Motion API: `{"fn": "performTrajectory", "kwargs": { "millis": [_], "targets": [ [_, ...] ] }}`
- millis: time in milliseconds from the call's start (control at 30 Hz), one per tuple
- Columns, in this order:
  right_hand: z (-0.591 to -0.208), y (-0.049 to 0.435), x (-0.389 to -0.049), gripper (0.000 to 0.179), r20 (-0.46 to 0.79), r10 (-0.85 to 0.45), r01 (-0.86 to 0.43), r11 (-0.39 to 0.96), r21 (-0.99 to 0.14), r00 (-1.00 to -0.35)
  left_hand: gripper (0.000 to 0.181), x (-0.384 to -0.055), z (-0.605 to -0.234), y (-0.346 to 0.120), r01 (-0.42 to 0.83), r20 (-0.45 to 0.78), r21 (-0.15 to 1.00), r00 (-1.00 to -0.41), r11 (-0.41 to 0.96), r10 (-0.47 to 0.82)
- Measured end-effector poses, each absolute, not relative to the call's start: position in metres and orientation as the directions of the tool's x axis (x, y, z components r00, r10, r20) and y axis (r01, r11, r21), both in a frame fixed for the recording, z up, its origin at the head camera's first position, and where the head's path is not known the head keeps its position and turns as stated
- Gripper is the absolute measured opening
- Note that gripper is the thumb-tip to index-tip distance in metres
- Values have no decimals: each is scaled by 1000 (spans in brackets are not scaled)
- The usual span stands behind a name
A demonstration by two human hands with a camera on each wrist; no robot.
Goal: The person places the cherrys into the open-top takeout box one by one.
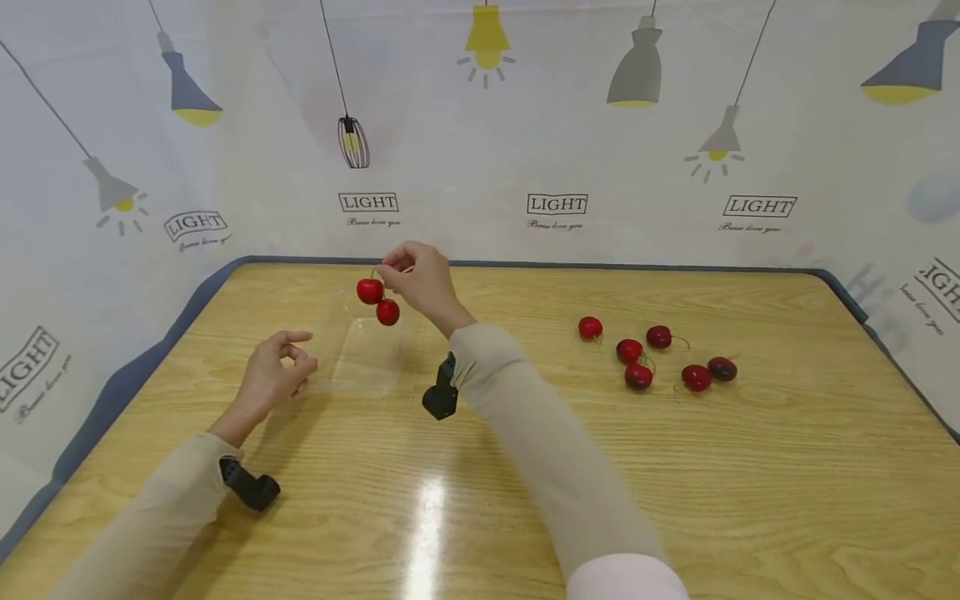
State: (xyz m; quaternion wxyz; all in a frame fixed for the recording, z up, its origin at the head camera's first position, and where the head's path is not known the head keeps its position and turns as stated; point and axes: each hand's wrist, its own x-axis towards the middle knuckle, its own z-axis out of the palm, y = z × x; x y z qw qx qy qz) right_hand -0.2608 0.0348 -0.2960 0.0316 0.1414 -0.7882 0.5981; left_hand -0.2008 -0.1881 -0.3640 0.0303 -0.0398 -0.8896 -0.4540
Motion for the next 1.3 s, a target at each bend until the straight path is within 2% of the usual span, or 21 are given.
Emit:
{"fn": "performTrajectory", "kwargs": {
  "millis": [233,633,1300],
  "targets": [
    [-302,25,-268,12,160,-110,-185,281,-942,-981,42,-201,-365,-188,103,93,808,-995,579,46],
    [-329,16,-268,13,45,-55,-54,182,-982,-997,42,-201,-365,-188,103,98,807,-994,582,39],
    [-338,-9,-264,11,32,-117,-56,201,-978,-993,43,-201,-366,-187,82,86,815,-996,573,20]
  ]
}}
